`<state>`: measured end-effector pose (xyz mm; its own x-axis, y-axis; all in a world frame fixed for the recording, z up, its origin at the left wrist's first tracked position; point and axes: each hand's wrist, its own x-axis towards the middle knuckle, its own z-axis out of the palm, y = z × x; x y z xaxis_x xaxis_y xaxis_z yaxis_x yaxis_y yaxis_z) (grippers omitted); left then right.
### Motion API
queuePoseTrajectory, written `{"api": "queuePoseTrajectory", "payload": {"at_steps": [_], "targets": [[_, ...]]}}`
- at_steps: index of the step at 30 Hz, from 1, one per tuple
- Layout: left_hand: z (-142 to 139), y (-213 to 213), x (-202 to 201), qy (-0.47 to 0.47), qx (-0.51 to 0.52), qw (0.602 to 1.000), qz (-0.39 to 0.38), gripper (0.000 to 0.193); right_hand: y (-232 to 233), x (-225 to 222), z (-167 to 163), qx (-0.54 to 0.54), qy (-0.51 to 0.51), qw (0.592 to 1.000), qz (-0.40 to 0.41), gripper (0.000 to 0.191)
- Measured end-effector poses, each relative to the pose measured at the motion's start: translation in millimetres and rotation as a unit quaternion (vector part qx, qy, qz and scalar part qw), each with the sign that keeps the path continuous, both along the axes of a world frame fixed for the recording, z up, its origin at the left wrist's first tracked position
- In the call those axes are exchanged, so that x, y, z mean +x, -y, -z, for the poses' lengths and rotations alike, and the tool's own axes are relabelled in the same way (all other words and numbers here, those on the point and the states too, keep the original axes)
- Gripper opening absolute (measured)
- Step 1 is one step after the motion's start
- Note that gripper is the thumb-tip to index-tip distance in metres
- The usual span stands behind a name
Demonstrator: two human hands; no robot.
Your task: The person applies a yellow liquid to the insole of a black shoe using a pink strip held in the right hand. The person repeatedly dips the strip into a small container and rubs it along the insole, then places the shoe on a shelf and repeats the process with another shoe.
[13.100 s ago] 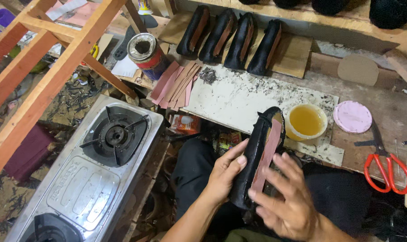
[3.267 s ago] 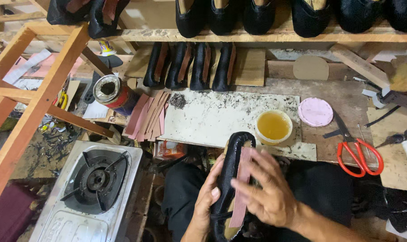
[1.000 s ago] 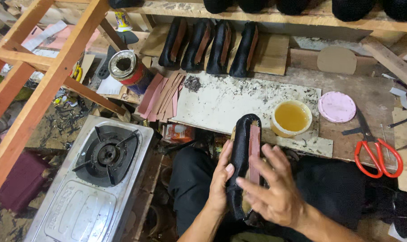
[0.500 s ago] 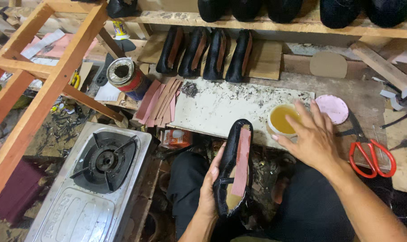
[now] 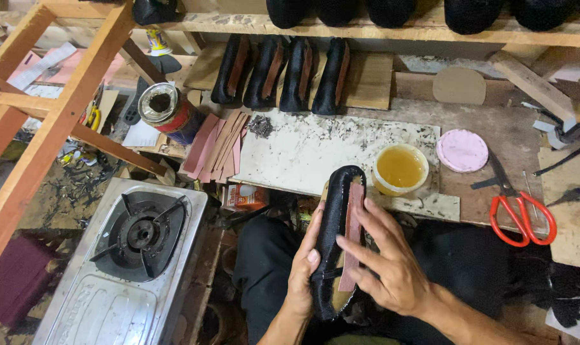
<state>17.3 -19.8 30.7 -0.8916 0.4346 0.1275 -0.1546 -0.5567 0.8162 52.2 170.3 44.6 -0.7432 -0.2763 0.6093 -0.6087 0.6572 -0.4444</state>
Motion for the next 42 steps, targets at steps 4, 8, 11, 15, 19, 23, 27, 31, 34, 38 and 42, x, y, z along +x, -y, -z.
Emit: {"api": "queuePoseTrajectory", "payload": {"at_steps": [4,8,11,15,19,23,27,31,34,38,42], "targets": [[1,0,3,-0.038,-0.042,0.998,-0.011,0.087,9,-4,-5,-0.046,0.038,0.997,0.057,0.038],[2,4,0,-0.049,-0.061,0.997,-0.022,0.087,16,5,-5,-0.027,0.005,0.999,0.036,0.033],[4,6,-1,-0.015,-0.035,0.999,-0.015,0.088,19,4,-4,-0.041,-0.013,0.998,0.050,0.029],[9,5,-1,-0.047,-0.045,0.998,-0.022,0.085,23,3,-6,-0.030,-0.020,0.997,0.071,0.035],[14,3,-4,-0.046,-0.043,0.998,-0.029,0.082,25,9,-11,-0.011,-0.040,0.999,0.012,0.031],[15,2,-4,-0.032,-0.038,0.998,-0.034,0.078,27,11,-11,0.019,-0.067,0.997,0.017,0.030],[12,2,-5,0.024,0.006,0.999,-0.022,0.077,20,8,-8,0.028,-0.078,0.996,-0.029,0.023],[5,7,-5,0.079,0.036,0.996,-0.008,0.078,-15,-16,-4,0.048,-0.017,0.993,0.109,0.023],[0,8,-2,0.083,0.059,0.995,0.002,0.080,-56,-47,4,0.103,0.022,0.971,0.214,0.032],[-4,9,2,0.089,0.050,0.995,0.002,0.080,-90,-71,14,0.217,0.025,0.941,0.259,0.055],[-6,9,-2,0.095,0.058,0.994,-0.012,0.079,-99,-68,22,0.157,0.042,0.953,0.257,0.043]]}}
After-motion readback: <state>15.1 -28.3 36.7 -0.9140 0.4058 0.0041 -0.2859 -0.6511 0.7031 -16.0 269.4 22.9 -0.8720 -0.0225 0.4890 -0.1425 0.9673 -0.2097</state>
